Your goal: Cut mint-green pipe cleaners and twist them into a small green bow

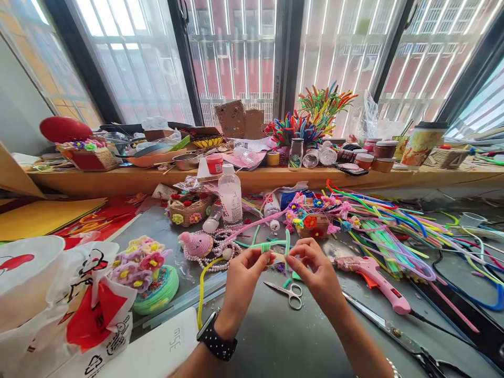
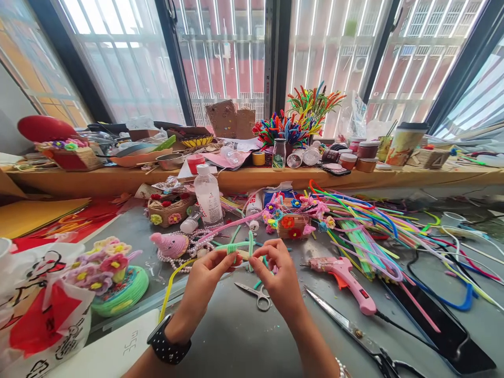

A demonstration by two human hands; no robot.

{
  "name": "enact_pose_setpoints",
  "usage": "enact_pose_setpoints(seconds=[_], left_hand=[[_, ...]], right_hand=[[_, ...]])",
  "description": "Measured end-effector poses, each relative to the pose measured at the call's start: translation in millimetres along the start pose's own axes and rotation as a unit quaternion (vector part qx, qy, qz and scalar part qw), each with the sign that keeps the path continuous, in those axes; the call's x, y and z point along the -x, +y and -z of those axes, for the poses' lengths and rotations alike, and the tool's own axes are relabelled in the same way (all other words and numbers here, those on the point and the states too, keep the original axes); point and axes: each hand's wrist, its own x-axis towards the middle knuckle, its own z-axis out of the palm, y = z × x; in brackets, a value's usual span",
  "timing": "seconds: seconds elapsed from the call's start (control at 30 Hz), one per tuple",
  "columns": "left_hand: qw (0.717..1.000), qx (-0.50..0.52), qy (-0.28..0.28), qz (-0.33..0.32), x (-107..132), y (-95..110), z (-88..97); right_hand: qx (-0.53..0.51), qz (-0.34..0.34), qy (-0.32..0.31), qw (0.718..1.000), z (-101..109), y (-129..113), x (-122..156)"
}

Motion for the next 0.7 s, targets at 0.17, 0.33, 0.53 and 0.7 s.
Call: enact_pose_setpoints(seconds=[0.17,0.33,0.53,0.7], left_hand=[[0.998,0.021,-0.044,0.036,4,-2,-6.9],[0.993,0.049,-0.088,0.056,4,-3,-6.5],[0.992,0.024,-0.118,0.036,4,-1,-5.3],[0.991,0.013,-0.133,0.027,2,-4,-5.0]], right_hand=[[-0.037,-0.043,0.006,0.998,-10,6,1],[-0.123,-0.109,-0.01,0.986,-10,11,1],[-0.196,-0.16,-0.018,0.967,-9,10,0],[-0.212,-0.182,-0.024,0.96,-10,13,0]])
